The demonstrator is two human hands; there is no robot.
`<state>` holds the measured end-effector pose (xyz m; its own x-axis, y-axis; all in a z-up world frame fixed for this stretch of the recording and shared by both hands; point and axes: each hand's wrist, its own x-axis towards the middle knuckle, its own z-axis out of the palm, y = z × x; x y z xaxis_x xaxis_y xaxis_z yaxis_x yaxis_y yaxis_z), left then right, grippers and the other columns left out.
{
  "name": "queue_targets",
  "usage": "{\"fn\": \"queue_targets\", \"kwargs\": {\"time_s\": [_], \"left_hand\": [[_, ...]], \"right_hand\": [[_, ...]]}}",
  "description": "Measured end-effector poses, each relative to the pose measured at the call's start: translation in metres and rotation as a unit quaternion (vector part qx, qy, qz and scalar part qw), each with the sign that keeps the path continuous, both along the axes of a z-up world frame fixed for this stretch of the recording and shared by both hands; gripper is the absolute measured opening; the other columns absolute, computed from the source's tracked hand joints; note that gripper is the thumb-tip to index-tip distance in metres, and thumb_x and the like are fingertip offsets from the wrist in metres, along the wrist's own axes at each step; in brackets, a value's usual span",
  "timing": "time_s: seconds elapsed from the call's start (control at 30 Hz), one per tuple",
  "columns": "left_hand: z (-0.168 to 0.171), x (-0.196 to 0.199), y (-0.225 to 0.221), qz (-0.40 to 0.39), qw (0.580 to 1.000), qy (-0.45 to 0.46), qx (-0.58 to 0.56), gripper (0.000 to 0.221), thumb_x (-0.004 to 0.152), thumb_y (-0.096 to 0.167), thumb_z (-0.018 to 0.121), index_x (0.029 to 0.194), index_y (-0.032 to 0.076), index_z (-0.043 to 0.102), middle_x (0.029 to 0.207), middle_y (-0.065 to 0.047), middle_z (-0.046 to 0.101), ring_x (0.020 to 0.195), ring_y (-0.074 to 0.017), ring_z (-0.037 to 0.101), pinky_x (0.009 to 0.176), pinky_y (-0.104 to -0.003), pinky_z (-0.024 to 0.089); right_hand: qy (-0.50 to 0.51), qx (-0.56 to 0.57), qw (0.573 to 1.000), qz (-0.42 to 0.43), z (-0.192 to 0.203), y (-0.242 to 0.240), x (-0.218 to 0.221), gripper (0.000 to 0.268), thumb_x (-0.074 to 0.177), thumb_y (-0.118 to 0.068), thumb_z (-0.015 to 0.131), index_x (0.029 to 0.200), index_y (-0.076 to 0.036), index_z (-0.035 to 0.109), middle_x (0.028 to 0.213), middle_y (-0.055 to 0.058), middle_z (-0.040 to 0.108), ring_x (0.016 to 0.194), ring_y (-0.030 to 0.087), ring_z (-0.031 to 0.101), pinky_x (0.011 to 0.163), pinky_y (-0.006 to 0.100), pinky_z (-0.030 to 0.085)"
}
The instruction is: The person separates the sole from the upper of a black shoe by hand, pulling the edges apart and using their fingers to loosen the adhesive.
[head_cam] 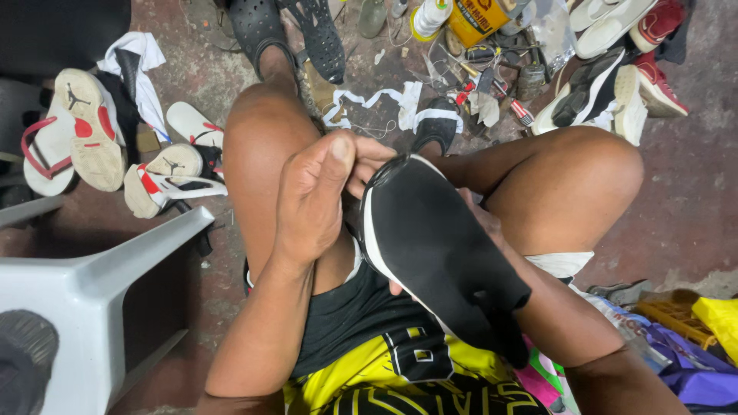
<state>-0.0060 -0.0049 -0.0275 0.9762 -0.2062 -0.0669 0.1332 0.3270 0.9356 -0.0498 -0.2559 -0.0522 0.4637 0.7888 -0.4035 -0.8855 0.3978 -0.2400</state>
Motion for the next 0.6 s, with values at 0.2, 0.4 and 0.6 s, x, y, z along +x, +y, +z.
{"fn": "queue_targets", "kwargs": {"time_s": [0.2, 0.4, 0.6], "left_hand": [[0.003, 0.003, -0.005, -0.092, 0.979, -0.015, -0.180, 0.041, 0.107, 0.011, 0.062, 0.143, -0.006, 0.053, 0.119, -0.009, 0.068, 0.100, -0.0079, 0.065, 0.083, -0.021, 0.050], [0.007, 0.008, -0.014, -0.118, 0.981, 0.019, -0.155, 0.055, 0.099, -0.007, 0.061, 0.152, -0.007, 0.046, 0.121, -0.011, 0.067, 0.089, -0.0035, 0.061, 0.074, -0.017, 0.047], [0.006, 0.011, -0.021, -0.111, 0.984, 0.006, -0.139, 0.054, 0.102, -0.006, 0.056, 0.154, -0.006, 0.045, 0.121, -0.011, 0.067, 0.090, -0.0042, 0.061, 0.078, -0.018, 0.049]], "right_hand": [[-0.026, -0.010, 1.000, 0.006, 0.011, -0.011, 0.006, 0.096, 0.095, -0.072, 0.048, 0.150, 0.007, 0.039, 0.130, 0.033, 0.060, 0.111, 0.046, 0.066, 0.092, 0.051, 0.057], [-0.040, -0.039, 0.998, -0.021, 0.011, -0.018, 0.003, 0.094, 0.095, -0.071, 0.047, 0.148, 0.007, 0.042, 0.127, 0.031, 0.062, 0.108, 0.042, 0.067, 0.089, 0.048, 0.058], [-0.065, -0.080, 0.992, -0.070, 0.004, -0.016, 0.009, 0.093, 0.096, -0.071, 0.046, 0.146, 0.007, 0.045, 0.124, 0.029, 0.064, 0.105, 0.039, 0.069, 0.086, 0.046, 0.059]]}}
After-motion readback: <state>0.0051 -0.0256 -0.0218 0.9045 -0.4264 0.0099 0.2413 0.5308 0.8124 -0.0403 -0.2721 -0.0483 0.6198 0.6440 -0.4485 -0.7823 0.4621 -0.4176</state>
